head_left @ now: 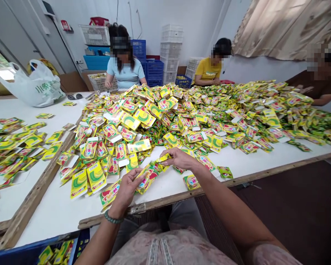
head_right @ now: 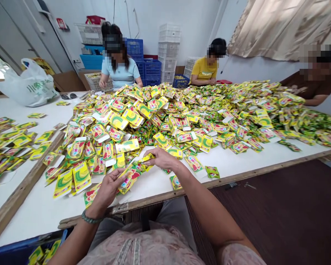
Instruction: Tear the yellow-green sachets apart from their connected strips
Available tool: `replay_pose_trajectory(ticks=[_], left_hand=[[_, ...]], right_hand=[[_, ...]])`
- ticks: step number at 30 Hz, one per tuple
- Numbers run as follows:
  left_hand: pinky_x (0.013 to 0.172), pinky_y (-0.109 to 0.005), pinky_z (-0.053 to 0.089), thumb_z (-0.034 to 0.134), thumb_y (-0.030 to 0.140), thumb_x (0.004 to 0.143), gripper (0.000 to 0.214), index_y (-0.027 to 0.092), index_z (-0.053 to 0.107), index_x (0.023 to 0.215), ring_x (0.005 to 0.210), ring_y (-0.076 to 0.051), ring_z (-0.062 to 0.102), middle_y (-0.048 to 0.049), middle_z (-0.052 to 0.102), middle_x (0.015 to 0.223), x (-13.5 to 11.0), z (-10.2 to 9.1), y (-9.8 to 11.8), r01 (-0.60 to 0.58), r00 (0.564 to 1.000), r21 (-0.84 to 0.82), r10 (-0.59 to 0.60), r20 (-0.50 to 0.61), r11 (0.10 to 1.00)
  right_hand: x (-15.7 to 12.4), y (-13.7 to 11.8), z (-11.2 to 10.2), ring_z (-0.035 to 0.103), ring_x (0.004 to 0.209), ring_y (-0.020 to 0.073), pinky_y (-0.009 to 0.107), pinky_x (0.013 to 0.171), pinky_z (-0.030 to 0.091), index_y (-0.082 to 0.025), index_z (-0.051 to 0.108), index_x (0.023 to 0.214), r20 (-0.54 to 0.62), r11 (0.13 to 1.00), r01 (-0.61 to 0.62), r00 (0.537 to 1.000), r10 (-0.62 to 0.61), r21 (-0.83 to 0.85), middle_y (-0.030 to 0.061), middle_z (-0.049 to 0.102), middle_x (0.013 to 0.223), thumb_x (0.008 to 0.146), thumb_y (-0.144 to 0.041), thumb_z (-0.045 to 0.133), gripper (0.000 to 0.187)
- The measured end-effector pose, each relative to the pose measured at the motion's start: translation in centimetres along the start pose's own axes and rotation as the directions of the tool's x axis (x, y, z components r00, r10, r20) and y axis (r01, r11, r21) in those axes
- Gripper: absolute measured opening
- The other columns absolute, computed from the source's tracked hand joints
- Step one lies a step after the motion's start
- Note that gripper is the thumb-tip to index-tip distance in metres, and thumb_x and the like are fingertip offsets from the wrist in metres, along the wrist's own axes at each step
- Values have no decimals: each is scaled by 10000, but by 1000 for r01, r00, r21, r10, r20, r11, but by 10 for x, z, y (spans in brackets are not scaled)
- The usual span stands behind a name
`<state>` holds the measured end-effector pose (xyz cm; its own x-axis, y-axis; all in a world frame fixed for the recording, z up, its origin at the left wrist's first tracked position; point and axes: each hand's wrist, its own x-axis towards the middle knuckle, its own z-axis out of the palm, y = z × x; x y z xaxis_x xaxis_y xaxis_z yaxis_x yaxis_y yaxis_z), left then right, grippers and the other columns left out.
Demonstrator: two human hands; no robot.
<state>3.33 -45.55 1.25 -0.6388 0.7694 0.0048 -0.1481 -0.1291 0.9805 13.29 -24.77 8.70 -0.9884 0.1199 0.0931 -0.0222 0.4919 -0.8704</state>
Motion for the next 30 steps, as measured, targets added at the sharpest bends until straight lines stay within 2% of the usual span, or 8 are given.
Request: replay_pose_trajectory(ticks=[5,9,14,16,19,21,26,30], left_hand=[[701,-231,485,727,320,655,310,179,631,914,819,-168,634,-21,697,918,-4,5,4,-41,999,140,42,1,989],[751,-277,498,780,294,580,425,183,629,961,826,-190,655,-29,710,939,-3,8,4,30,999,20,-30,-27,999],[708,-281,509,788,268,579,406,150,646,940,733,-183,670,-51,725,861,-8,7,1,141,990,-149,-144,-10,979],[691,-279,511,786,276,585,421,142,647,959,714,-182,672,-62,725,852,-11,6,2,191,982,-194,-190,23,962],[675,-272,513,790,281,583,434,125,652,964,690,-178,672,-76,723,824,-13,6,6,259,965,-240,-243,94,936],[674,-257,512,795,267,578,427,120,655,953,685,-168,671,-77,721,821,-12,7,9,282,959,-269,-259,118,921],[672,-234,512,786,236,597,369,124,655,924,685,-147,667,-74,720,849,-13,11,10,325,945,-306,-291,151,895],[629,-233,511,806,233,556,362,110,663,864,632,-148,662,-70,723,776,-17,13,6,330,944,-311,-309,118,891]], right_hand=[[5,-1,19,513,654,120,206,595,339,-175,674,734,-107,961,78,988,-109,-265,-28,596,660,634,-244,692,123],[10,1,41,496,645,113,194,574,327,-157,627,715,-296,970,33,949,-106,-242,-36,575,644,637,-279,707,166],[1,10,63,511,640,118,208,596,354,-152,622,694,-363,988,12,929,-69,-156,-27,591,640,671,-301,685,164],[-5,11,65,528,657,124,214,602,372,-150,629,721,-351,997,29,935,-50,-65,-15,612,677,682,-322,676,182],[-15,8,59,555,702,135,224,627,401,-148,641,817,-242,996,78,968,-67,35,6,641,760,716,-337,647,214],[-19,5,53,553,725,137,230,657,408,-155,640,866,-223,994,106,969,-109,-26,14,647,805,722,-320,646,220],[-25,2,52,518,690,126,236,677,384,-179,610,948,-272,933,108,939,-208,-342,14,630,801,763,-247,597,197],[-33,6,52,512,693,118,214,648,378,-177,605,897,-216,969,91,966,-141,-228,-8,605,781,728,-308,641,217]])
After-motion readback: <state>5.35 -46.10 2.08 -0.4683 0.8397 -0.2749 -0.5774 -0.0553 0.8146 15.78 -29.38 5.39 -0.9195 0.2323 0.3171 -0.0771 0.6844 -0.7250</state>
